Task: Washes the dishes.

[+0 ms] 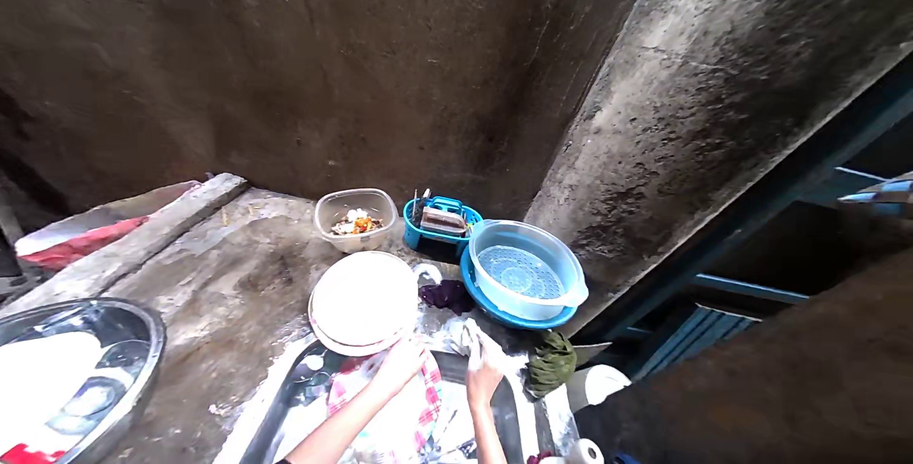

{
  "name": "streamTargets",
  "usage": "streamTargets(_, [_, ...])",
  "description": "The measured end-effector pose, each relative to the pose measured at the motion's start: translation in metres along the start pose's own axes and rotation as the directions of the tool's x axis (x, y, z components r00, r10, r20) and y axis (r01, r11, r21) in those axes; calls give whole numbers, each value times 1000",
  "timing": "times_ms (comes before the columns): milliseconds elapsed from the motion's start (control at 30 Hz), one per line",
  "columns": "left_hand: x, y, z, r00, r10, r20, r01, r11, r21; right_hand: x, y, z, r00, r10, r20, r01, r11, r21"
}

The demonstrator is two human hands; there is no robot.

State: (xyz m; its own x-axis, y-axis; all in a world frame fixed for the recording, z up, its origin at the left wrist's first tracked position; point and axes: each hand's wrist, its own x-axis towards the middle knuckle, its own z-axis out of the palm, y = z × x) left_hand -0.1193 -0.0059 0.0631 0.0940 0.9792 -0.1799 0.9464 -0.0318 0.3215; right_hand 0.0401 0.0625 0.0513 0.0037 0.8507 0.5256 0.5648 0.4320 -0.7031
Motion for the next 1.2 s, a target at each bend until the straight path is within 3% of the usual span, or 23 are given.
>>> streamTargets(67, [5, 7, 5, 1000, 1, 15, -1, 1000, -12, 1, -13, -22, 935, 343, 87, -353, 921, 163])
streamTargets(100, [8, 12, 5, 999, -43, -13, 43, 999, -29, 2, -11, -27, 889, 446, 106, -458, 860, 225])
streamTargets(167, [15, 18, -2, 988, -152, 15, 152, 988, -18, 1, -8, -36, 805, 575, 147, -584, 721, 372])
streamTargets(233, [22, 23, -15, 977, -169, 126, 163, 985, 63, -2, -28, -76, 701, 618, 356, -704, 518, 486])
streamTargets(300, [22, 31, -29, 964, -92, 250, 61, 990, 130, 4, -56, -118, 512, 691, 510, -843, 289, 454])
streamTargets(333, [21, 37, -34, 957, -27, 287, -15, 990, 143, -4, -60, -139, 445, 728, 522, -886, 273, 375])
streamTargets(400, [13, 52, -49, 949, 86, 303, -135, 980, 146, -42, -20, -144, 488, 716, 500, -854, 272, 444])
streamTargets(433, [6, 62, -58, 950, 135, 280, -178, 975, 132, -55, -2, -140, 480, 695, 535, -822, 143, 551])
streamTargets(500, [-14, 78, -75, 964, 209, 167, -225, 971, 79, -63, 2, -138, 386, 634, 670, -748, -211, 630])
streamTargets(533, [-25, 83, -80, 971, 218, 94, -223, 974, 44, -65, -4, -139, 382, 612, 693, -739, -249, 626])
streamTargets(567, [-36, 88, -84, 980, 196, 33, -197, 980, 7, -67, -11, -140, 412, 643, 646, -755, -157, 637])
streamTargets(600, [-48, 91, -84, 989, 150, -8, -150, 988, -23, -68, -20, -142, 470, 677, 566, -772, 6, 635])
streamTargets(667, [-72, 92, -78, 999, -25, 27, 27, 995, -95, -73, -22, -139, 630, 661, 408, -771, 466, 435])
streamTargets(700, [-82, 88, -67, 991, -122, 51, 130, 972, -195, -73, -21, -137, 713, 601, 362, -699, 651, 295])
streamTargets(767, [-99, 72, -34, 961, -275, 39, 256, 822, -508, -65, -23, -123, 836, 434, 335, -509, 842, 179])
streamTargets(833, [-113, 73, -3, 921, -387, 40, 242, 490, -837, -59, -20, -92, 903, 231, 363, -297, 945, 137])
streamTargets(900, [-123, 93, 18, 862, -501, 73, 158, 128, -979, -68, -19, -60, 867, 81, 491, -155, 982, 111])
streamTargets(967, [-126, 108, 30, 821, -564, 86, 55, -72, -996, -83, -38, -44, 784, 25, 621, -172, 969, 179])
streamTargets(1033, [-124, 105, 39, 747, -661, 74, -43, -160, -986, -91, -62, -49, 659, -54, 750, -153, 967, 204])
streamTargets(1100, [-132, 98, 36, 649, -755, 97, -94, -205, -974, -97, -66, -66, 523, -157, 838, 23, 985, 170])
streamTargets(1167, [-148, 93, 28, 589, -801, 110, -98, -206, -974, -92, -44, -77, 426, -132, 895, 207, 977, 46])
streamTargets(1200, [-154, 93, 26, 584, -804, 113, -75, -192, -978, -83, -27, -74, 446, -104, 889, 260, 966, -17])
